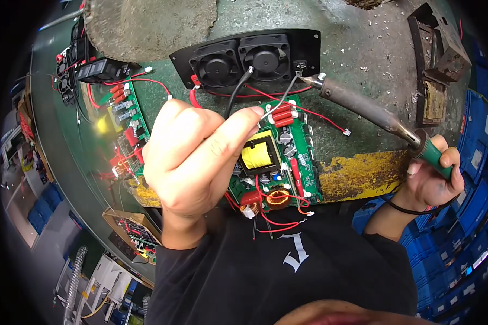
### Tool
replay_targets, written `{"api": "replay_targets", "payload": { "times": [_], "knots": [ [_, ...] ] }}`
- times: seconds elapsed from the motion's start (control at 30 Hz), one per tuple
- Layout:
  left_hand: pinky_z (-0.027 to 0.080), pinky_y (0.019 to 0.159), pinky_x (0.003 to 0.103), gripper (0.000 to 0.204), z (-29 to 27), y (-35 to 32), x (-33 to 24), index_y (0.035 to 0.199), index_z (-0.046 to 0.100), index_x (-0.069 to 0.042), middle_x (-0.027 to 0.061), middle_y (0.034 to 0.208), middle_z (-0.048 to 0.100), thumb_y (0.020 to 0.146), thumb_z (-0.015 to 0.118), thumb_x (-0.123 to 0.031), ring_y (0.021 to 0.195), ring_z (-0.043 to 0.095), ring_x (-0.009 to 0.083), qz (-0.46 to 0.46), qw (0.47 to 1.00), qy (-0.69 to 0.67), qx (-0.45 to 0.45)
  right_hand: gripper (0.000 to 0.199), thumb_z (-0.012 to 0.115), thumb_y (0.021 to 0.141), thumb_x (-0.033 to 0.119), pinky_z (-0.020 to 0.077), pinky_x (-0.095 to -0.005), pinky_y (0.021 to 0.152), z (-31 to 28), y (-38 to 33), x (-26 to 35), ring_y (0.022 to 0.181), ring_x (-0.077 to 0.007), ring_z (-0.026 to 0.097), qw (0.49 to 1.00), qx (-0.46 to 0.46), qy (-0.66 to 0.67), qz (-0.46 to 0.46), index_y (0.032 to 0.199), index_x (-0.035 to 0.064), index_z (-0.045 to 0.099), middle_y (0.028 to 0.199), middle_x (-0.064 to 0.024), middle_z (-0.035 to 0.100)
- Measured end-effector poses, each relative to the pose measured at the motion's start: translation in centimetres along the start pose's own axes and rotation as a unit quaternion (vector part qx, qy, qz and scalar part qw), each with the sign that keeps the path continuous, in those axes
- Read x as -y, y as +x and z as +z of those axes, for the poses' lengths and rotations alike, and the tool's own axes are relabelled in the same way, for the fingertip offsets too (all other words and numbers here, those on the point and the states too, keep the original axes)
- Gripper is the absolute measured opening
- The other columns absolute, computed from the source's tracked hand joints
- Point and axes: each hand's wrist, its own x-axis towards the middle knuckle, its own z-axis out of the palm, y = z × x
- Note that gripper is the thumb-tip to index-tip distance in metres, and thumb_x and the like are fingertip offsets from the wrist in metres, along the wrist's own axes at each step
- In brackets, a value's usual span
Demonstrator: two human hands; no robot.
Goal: Soldering wires and components onto electronic circuit boards at a workstation.
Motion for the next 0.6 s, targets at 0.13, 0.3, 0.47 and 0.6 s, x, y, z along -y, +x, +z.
{"api": "replay_targets", "payload": {
  "times": [0.13, 0.3, 0.47, 0.6],
  "knots": [
    [0.030, 0.047, 0.027, 0.028, -0.11, 0.00, 0.04, 0.081, 0.070, 0.000, 0.0018, 0.060, 0.047, 0.053, 0.069, -0.003, 0.053, 0.042, 0.0151, 0.003, 1.000, 0.000, 0.007, 0.038, 0.039, 0.088, 0.035, 0.0462, -0.0316, 0.053, 0.25, 0.02, -0.06, 0.054, -0.0258, 0.055, 1.000, -0.011, -0.005, 0.007, 0.092, 0.0037, 0.060, 0.079, -0.0221, 0.054],
    [0.031, 0.047, 0.027, 0.028, -0.10, -0.02, -0.12, 0.081, 0.070, 0.000, 0.0018, 0.060, 0.046, 0.054, 0.068, -0.004, 0.053, 0.043, 0.0152, 0.000, 1.000, 0.006, 0.000, 0.038, 0.040, 0.088, 0.035, 0.0460, -0.0321, 0.053, -0.09, -0.18, -0.03, 0.053, -0.0257, 0.055, 1.000, -0.016, -0.003, 0.008, 0.092, 0.0037, 0.060, 0.079, -0.0221, 0.054],
    [0.031, 0.048, 0.027, 0.028, -0.18, -0.10, -0.10, 0.081, 0.069, -0.001, 0.0017, 0.060, 0.046, 0.054, 0.068, -0.004, 0.053, 0.043, 0.0151, 0.000, 1.000, 0.008, -0.002, 0.038, 0.040, 0.088, 0.035, 0.0456, -0.0321, 0.053, -0.21, -0.19, -0.05, 0.054, -0.0257, 0.055, 1.000, -0.004, -0.004, 0.001, 0.092, 0.0040, 0.060, 0.079, -0.0217, 0.054],
    [0.032, 0.048, 0.027, 0.027, -0.06, -0.06, -0.04, 0.081, 0.069, -0.001, 0.0015, 0.060, 0.046, 0.054, 0.068, -0.004, 0.053, 0.044, 0.0149, -0.002, 1.000, 0.002, 0.009, 0.038, 0.039, 0.088, 0.035, 0.0454, -0.0321, 0.053, -0.09, 0.12, -0.06, 0.055, -0.0259, 0.055, 1.000, 0.008, 0.020, 0.000, 0.092, 0.0039, 0.060, 0.080, -0.0222, 0.054]
  ]
}}
